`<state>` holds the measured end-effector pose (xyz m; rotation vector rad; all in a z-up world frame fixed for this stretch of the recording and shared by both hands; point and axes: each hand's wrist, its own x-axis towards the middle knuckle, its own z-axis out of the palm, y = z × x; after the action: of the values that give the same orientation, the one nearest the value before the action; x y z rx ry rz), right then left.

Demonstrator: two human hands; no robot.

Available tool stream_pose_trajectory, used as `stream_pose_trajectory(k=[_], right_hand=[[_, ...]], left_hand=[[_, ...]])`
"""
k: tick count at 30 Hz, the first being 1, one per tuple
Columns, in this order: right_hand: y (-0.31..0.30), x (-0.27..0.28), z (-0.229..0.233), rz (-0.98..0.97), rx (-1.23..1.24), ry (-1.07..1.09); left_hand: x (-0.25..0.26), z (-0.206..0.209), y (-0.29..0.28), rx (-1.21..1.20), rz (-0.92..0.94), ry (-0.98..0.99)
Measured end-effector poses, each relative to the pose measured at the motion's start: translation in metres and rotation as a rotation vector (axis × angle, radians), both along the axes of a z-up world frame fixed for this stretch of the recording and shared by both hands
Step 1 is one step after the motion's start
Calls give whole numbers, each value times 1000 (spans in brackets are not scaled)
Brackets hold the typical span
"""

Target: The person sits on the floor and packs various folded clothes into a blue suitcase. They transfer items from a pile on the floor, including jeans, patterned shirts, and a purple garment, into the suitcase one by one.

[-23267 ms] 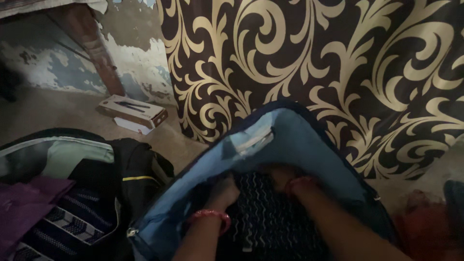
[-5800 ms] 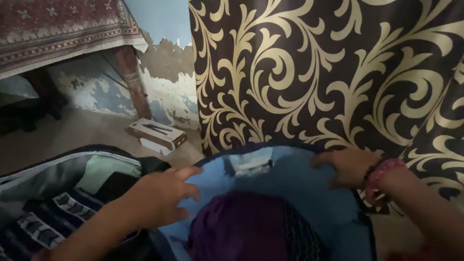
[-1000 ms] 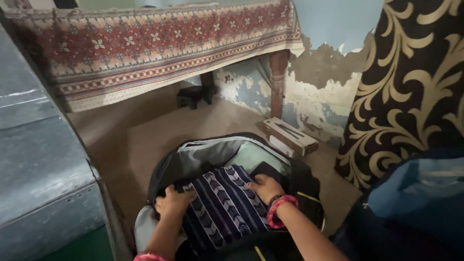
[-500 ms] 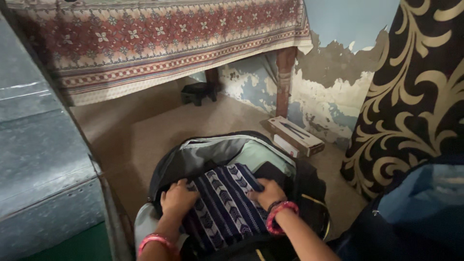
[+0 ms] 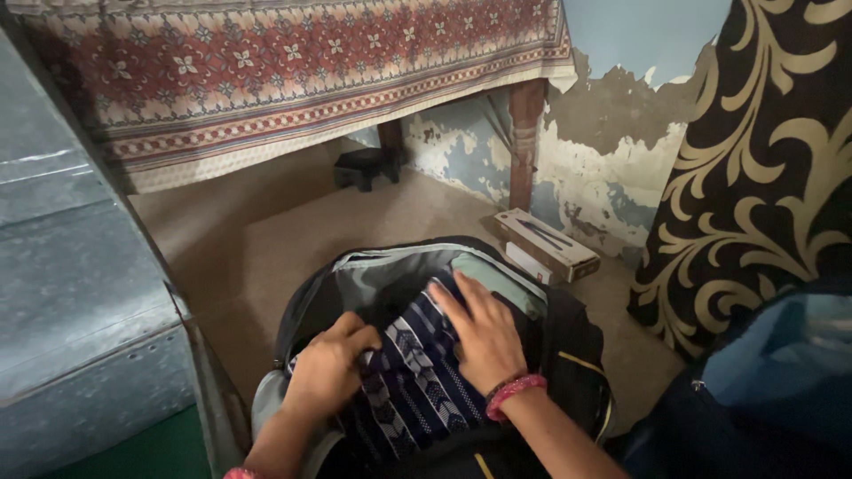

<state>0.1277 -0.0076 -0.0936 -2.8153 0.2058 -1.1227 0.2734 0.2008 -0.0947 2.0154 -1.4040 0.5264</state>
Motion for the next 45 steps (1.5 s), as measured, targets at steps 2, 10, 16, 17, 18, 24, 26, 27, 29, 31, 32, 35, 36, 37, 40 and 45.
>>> stream_pose_trajectory(k=[2,10,16,17,18,24,26,27,29,31,32,35,36,37,40,45], right_hand=[[2,0,8,21,-172,42],[5,-7,27,30,-351,179],[-18,-33,17,23,-37,2],[-22,-37,14,52,-16,-26],[-25,-40,10,61,59,-30],[-32,-55,6,115,482,-144],[-32,-55,15,179,579,-294],[-32,-55,23,214,577,-368],[-34,-56,42,284,571,-517],[-31,-61,60,220,519,-622],[-30,-64,69,188,491,-675],[-25,-76,94,194,535,-798],[-24,-81,101,153,537,-799],[-24,-87,109,113,540,-801],[-27,-95,126,195,504,-851],[-45,-95,130,262,507,-857]], left_hand=[[-12,6,3,-7,-49,-86],[-37,16,15,44,-124,-275],[-23,32,25,605,318,11],[-19,32,27,676,369,-4],[-16,31,30,746,420,-19],[-10,35,53,416,406,293],[-12,49,58,281,389,374],[-13,58,58,214,381,415],[-17,77,54,-15,320,310],[-26,100,49,-169,289,292],[-34,111,46,-211,289,327],[-58,145,37,-356,189,311],[-65,155,36,-405,139,286],[-72,163,35,-422,94,293],[-86,184,36,-447,-12,356],[-65,187,28,-423,-240,747]])
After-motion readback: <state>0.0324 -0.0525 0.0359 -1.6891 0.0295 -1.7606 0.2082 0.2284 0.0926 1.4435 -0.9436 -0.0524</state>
